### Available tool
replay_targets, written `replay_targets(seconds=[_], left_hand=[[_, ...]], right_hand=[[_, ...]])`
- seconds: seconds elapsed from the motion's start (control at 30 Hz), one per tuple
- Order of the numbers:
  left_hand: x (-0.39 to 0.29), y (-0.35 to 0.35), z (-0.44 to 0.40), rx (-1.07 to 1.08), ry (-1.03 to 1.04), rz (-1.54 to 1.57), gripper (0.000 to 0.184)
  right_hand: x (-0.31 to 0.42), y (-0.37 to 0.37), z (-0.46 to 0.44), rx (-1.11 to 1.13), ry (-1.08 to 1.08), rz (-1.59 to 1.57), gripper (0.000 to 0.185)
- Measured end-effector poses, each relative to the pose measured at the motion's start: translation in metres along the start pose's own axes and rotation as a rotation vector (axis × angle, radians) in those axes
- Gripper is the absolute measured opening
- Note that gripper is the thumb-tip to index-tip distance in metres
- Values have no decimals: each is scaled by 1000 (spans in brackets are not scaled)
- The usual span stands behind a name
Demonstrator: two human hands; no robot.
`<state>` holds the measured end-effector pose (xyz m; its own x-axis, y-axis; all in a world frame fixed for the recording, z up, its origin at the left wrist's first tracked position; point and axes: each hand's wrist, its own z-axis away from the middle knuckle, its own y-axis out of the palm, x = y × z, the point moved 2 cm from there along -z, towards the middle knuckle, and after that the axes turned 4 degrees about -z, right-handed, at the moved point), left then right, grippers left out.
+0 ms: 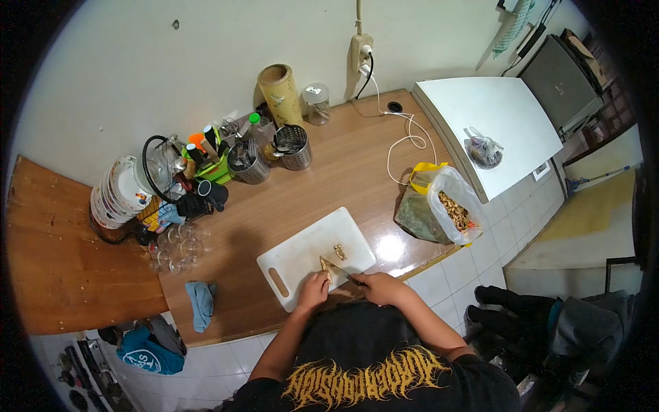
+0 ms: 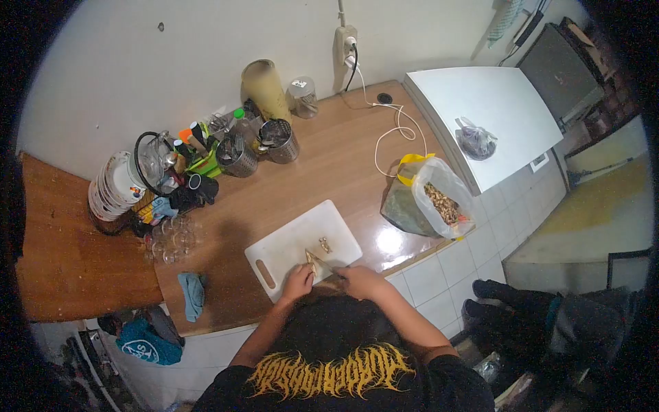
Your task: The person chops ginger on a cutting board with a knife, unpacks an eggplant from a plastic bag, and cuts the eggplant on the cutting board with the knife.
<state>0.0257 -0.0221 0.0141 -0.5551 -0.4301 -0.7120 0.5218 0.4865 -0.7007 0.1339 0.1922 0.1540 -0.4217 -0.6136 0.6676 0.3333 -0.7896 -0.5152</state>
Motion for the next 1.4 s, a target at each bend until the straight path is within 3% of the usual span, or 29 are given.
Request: replay_targets(seconds=[0.17,0.23,0.43,1.07,1.4], left_hand=[[6,18,6,21,-176,75,39],[1,15,5,-90,-106,-195,53],[-4,15,3,-104,-217,-297,66],[-6,22,-6,-245,-268,-323,75],[-1,29,-7,-277,-296,-291,77]], right_hand=[[13,-10,3,37,-11,20,48],[17,-13,3,67,11,-7,50],[2,-3,-9,47,-72,98,48],[9,-22,-3,133,-75,186,49],[4,-17,-2,64,-121,176,49]])
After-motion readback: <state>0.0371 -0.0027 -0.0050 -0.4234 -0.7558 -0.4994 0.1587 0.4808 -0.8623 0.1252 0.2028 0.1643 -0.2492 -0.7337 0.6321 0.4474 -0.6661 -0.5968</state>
